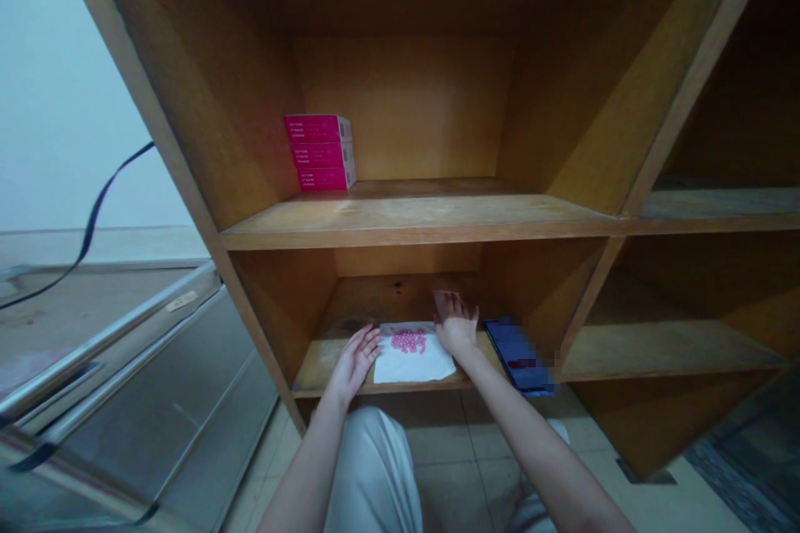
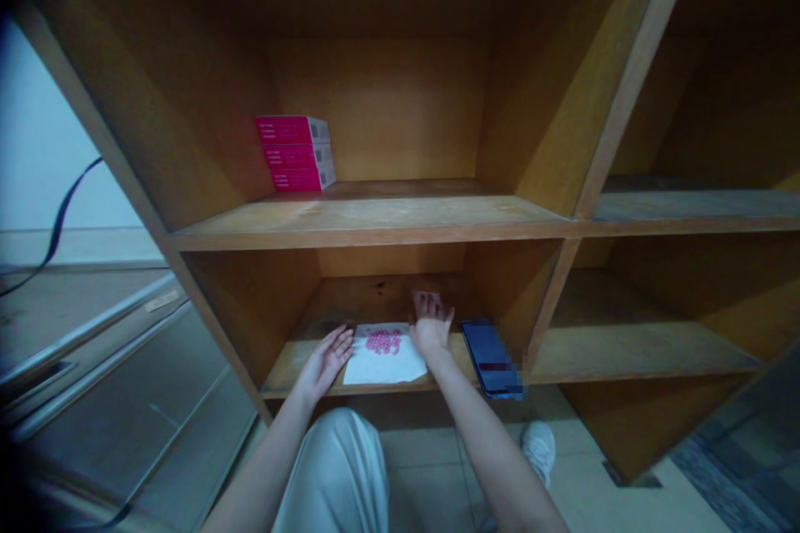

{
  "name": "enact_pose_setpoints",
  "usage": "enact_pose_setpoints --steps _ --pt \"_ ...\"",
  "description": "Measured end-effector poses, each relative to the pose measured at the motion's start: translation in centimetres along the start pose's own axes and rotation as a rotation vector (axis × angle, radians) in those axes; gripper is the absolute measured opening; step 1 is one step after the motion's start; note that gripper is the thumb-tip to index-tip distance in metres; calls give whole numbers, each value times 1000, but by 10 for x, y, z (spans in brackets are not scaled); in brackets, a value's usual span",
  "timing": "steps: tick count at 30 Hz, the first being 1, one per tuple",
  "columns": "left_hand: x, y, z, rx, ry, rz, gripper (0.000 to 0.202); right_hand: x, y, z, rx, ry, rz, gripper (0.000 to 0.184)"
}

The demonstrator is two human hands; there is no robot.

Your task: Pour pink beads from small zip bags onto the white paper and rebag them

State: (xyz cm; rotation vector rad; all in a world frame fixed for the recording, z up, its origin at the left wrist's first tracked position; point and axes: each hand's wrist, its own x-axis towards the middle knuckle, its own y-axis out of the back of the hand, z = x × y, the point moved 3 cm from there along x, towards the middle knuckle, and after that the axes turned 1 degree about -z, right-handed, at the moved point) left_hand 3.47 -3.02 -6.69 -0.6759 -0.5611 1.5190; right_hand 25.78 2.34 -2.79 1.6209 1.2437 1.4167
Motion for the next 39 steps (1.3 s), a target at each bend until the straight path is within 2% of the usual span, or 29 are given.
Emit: enact_pose_setpoints --steps 13,21,29,35,39 --pt "-1 -1 0 -5 -1 8 25 11 3 3 10 -44 -39 42" --pt "-1 0 1 -8 0 17 24 14 9 2 -11 -34 5 35" --pt "0 2 0 -13 4 5 24 20 25 1 -30 -75 69 39" --pt "0 2 0 -5 -2 9 24 22 47 -2 140 -49 160 36" --pt "-1 0 0 6 -2 5 25 17 55 -9 414 1 231 37"
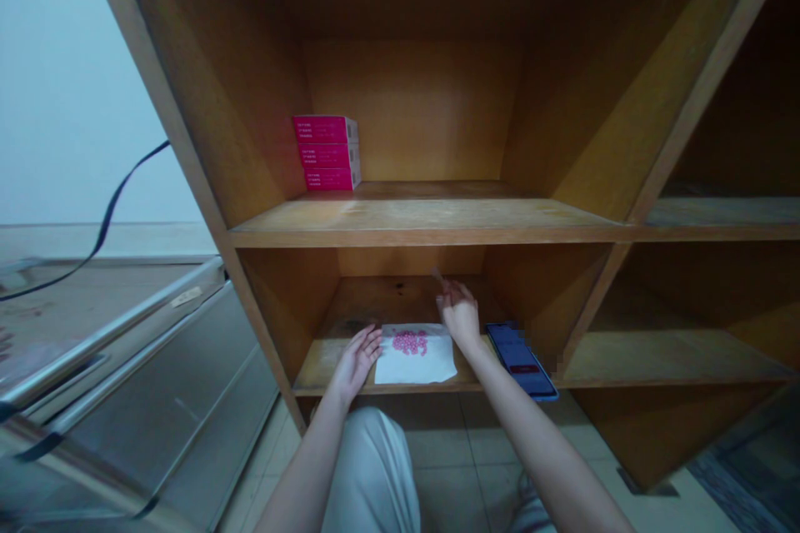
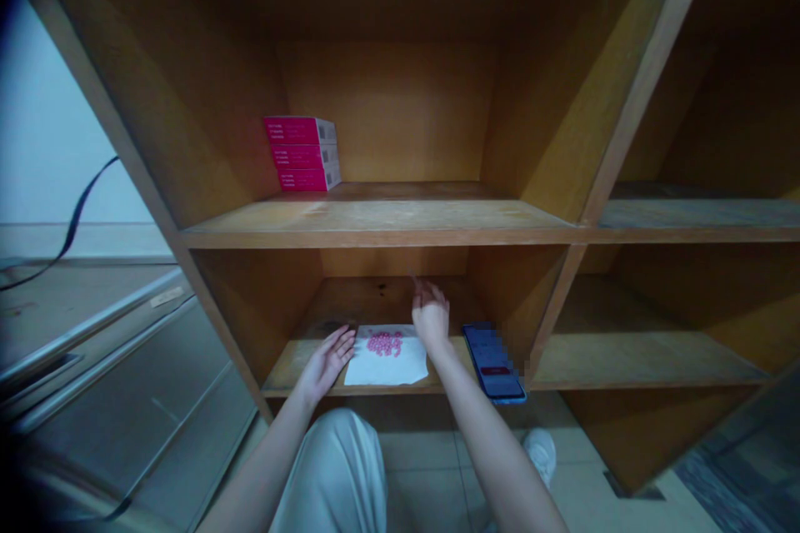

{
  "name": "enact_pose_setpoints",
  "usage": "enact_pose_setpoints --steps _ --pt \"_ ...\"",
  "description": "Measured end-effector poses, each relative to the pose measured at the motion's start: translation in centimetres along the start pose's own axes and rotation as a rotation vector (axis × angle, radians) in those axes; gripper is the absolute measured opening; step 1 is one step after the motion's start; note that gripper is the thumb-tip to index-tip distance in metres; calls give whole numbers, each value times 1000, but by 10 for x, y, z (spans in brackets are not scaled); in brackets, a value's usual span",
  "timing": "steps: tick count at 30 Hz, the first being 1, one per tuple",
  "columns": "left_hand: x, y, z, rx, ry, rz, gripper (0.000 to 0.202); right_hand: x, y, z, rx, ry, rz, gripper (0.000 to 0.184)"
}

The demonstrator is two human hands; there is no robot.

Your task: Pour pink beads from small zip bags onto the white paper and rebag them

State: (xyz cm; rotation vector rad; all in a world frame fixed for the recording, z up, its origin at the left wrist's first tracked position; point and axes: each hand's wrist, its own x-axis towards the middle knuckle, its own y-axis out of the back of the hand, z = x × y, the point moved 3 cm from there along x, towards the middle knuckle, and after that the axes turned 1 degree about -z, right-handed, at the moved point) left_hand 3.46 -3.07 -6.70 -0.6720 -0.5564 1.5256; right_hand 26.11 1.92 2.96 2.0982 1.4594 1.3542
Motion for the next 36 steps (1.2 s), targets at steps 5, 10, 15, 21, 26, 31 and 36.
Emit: enact_pose_setpoints --steps 5,10,15,21,26,31,36 --pt "1 -2 0 4 0 -4 23 -17 -8 -5 538 -117 46 36" --pt "2 -14 4 63 51 -12 19 -43 -28 -10 1053 -419 53 34" --pt "2 -46 15 222 102 -85 30 -61 -44 -29 1425 -571 38 28" --pt "12 -70 34 387 -4 -43 30 -66 -48 -42 1600 -641 70 19" --pt "22 -81 41 467 -29 -44 27 -63 -47 -46 1598 -631 54 17" --pt "32 -91 44 498 -84 -72 29 -55 -48 -50 1614 -626 26 14" --pt "42 -99 49 539 -184 -54 27 -52 -60 -48 1570 -621 -77 10"
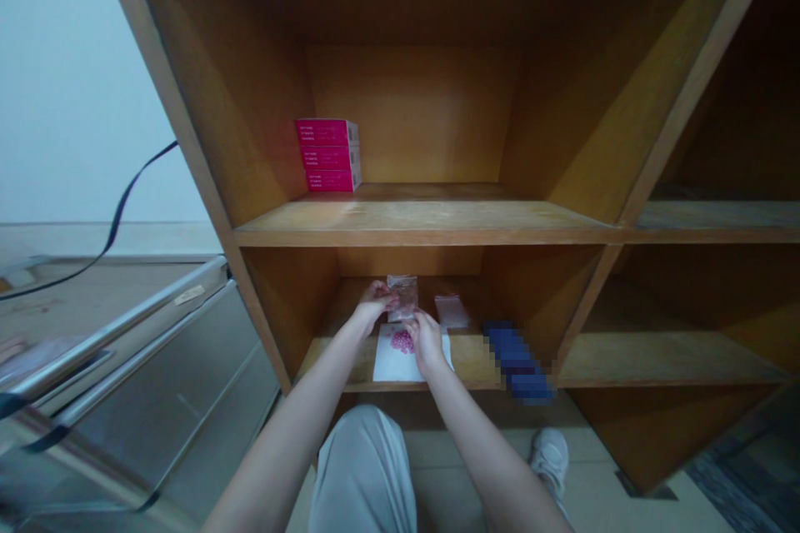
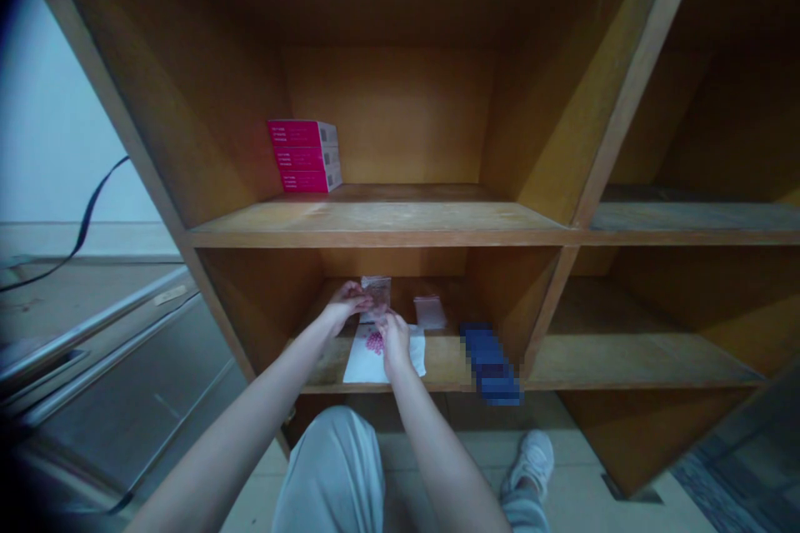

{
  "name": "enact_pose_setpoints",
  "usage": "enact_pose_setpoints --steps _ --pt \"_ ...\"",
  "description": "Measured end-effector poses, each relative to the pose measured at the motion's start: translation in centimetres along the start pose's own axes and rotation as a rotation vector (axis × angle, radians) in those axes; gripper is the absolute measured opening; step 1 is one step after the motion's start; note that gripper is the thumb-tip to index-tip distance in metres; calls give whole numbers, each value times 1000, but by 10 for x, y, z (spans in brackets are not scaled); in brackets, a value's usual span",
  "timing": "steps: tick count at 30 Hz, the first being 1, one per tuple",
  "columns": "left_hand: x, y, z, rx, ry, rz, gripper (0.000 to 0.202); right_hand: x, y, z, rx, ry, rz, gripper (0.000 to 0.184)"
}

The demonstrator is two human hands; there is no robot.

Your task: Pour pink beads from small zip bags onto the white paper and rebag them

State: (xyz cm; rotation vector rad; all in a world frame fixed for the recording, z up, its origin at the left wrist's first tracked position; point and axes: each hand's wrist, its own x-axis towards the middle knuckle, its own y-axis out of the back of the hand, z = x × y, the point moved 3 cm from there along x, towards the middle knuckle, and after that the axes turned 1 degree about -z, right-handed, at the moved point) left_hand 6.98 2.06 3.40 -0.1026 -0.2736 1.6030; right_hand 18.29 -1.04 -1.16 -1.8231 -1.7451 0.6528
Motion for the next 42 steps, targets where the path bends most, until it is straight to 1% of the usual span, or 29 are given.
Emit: enact_pose_setpoints --steps 2,4,6,8,10,13,15,18,22,25,27,31,34,36,38,42 --pt "3 -1 2 39 -22 24 24 3 3 5 -68 -46 -27 10" --pt "4 -1 4 100 -35 28 18 7 5 7 -139 -69 -81 12" --pt "4 -1 5 195 -45 12 13 11 5 3 -185 -56 -140 15" --pt "3 -1 5 289 -65 -27 10 16 5 -5 -206 -26 -172 20" --pt "1 -1 6 358 -90 -82 10 22 4 -15 -233 8 -173 22" --pt "-1 -2 6 429 -93 -150 12 31 5 -27 -303 60 -128 21" --pt "-2 -2 6 465 -94 -159 14 35 5 -31 -361 79 -107 19" --pt "-3 -3 9 486 -105 -162 14 39 4 -34 -439 91 -130 17" --pt "-3 -4 11 462 -107 -164 11 38 1 -36 -482 109 -188 13" --pt "-2 -7 10 426 -76 -166 4 36 -1 -35 -462 119 -223 10" --pt "-3 -8 9 420 -68 -183 7 33 -3 -33 -438 105 -244 9" --pt "-6 -7 11 496 -112 -216 12 28 -3 -29 -461 45 -296 10" --pt "-10 -3 12 561 -134 -209 9 24 -3 -28 -534 23 -363 12" --pt "-12 0 12 610 -135 -212 8 21 -3 -29 -577 14 -413 13" --pt "-15 3 10 657 -129 -212 12 19 -2 -30 -612 7 -454 14" --pt "-20 7 7 716 -136 -238 16 15 -2 -30 -641 -30 -509 21"
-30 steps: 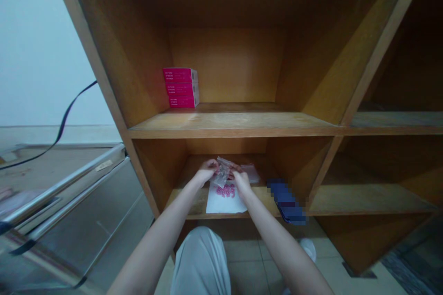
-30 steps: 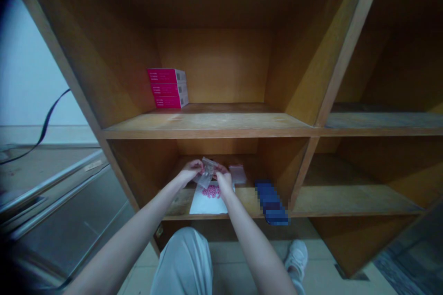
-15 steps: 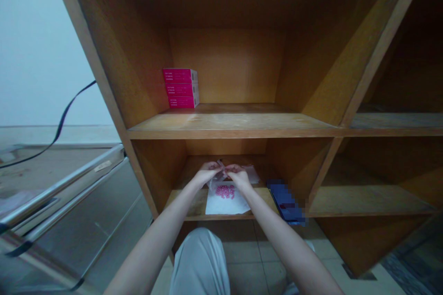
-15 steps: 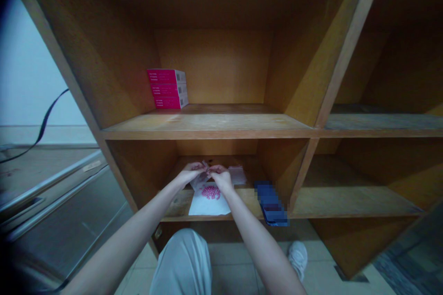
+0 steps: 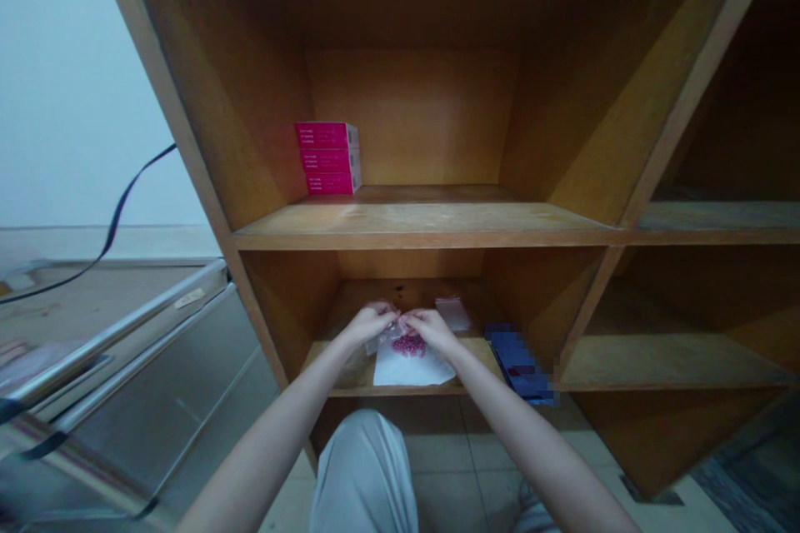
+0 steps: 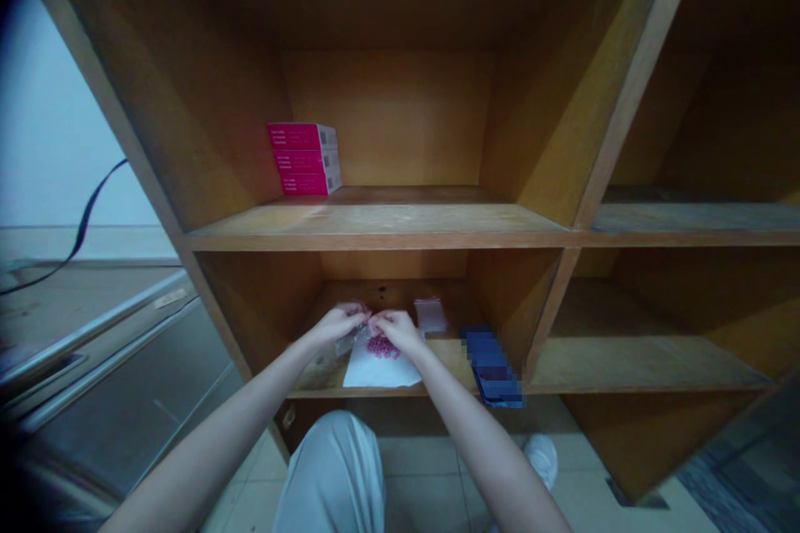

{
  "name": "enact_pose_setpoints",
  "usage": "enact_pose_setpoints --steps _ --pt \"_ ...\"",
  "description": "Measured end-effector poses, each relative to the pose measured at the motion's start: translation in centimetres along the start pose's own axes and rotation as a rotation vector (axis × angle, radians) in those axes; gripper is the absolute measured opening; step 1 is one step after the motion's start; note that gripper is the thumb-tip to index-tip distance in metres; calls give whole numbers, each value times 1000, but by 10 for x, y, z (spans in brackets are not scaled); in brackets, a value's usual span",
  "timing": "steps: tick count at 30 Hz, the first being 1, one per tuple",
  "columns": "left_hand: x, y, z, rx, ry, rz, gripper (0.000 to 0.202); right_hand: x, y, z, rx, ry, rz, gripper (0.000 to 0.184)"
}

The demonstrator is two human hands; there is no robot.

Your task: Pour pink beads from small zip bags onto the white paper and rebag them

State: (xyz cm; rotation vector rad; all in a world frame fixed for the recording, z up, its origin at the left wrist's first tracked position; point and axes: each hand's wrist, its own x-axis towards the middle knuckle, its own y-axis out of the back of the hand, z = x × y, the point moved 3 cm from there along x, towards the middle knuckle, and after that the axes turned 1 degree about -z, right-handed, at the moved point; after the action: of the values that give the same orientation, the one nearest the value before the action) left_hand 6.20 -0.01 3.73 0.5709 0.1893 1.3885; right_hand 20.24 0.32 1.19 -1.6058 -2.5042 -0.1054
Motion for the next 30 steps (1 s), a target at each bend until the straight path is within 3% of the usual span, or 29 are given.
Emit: enact_pose_setpoints --steps 8,17,24,30 --pt "-8 1 8 16 -110 -97 10 -3 -9 0 -11 -15 -20 22" --pt "-15 5 4 69 -113 -152 18 -5 -15 -3 -126 55 -92 20" --pt "-20 8 5 48 -122 -233 15 -9 -15 -10 -79 -27 -143 17" --pt "-19 9 3 53 -103 -211 11 -9 -14 -7 -115 -63 -140 16"
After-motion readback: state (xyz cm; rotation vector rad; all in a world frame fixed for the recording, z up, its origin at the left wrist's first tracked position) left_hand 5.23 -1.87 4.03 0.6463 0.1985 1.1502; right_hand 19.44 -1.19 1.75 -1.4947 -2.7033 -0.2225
